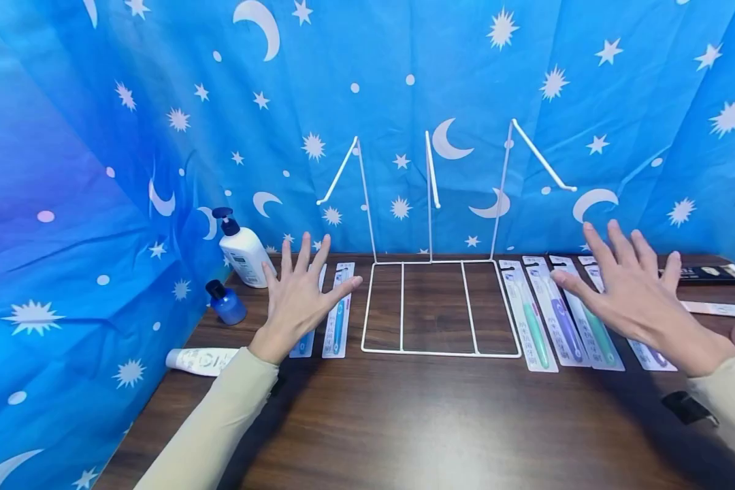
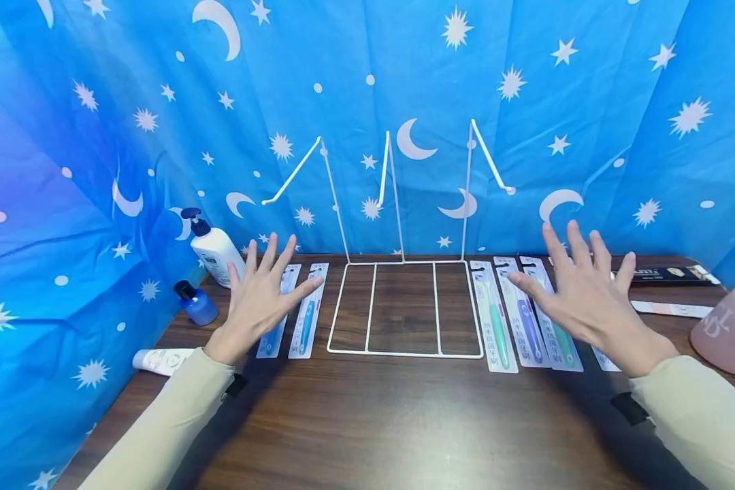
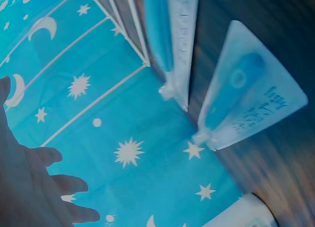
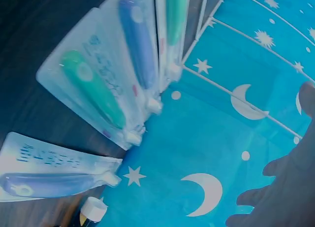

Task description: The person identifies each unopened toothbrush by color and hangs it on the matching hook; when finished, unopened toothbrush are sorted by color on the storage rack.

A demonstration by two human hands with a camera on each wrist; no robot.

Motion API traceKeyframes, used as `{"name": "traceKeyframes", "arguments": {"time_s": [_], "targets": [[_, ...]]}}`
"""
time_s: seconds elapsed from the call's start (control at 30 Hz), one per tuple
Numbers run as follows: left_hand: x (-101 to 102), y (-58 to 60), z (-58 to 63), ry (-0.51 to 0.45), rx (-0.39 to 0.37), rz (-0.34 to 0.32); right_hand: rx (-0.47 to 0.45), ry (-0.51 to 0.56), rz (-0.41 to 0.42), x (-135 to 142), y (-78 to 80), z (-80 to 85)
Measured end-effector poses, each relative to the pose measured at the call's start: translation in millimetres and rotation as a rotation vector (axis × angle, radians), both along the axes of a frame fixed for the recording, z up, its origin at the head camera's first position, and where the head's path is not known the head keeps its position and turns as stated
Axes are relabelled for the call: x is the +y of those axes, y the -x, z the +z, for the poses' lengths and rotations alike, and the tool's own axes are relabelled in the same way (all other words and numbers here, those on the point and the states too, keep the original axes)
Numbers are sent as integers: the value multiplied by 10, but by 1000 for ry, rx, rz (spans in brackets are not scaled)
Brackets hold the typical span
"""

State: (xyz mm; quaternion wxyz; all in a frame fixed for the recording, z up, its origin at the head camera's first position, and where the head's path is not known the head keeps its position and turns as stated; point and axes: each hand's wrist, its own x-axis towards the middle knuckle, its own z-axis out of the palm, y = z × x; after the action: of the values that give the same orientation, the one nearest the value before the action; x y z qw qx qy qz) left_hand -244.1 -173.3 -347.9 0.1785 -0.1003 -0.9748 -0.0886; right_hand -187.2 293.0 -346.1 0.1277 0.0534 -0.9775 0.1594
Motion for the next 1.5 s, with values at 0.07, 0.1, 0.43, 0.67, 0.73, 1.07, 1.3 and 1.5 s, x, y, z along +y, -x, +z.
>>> {"name": "traceKeyframes", "arguments": {"time_s": [0.07,0.1,0.43,0.67,0.73,1.07,1.3,1.5], "targets": [[9,-16,42,-13,8,-5,-5,40,16,12,12,53],[12,-25,63,-19,11,-7,-6,59,26,20,24,83],[14,-109,150,-194,-58,-47,10,248,132,236,213,308],[38,-113,156,-356,-117,-108,-75,350,33,335,277,389],[41,-115,150,-412,-137,-120,-88,377,10,361,300,393],[43,-148,-50,-617,-223,-165,-74,488,-93,580,396,245],[52,-196,-234,-691,-331,-161,-114,427,-104,708,441,114],[87,-244,-336,-756,-462,-205,-129,479,-143,786,487,-57]]}}
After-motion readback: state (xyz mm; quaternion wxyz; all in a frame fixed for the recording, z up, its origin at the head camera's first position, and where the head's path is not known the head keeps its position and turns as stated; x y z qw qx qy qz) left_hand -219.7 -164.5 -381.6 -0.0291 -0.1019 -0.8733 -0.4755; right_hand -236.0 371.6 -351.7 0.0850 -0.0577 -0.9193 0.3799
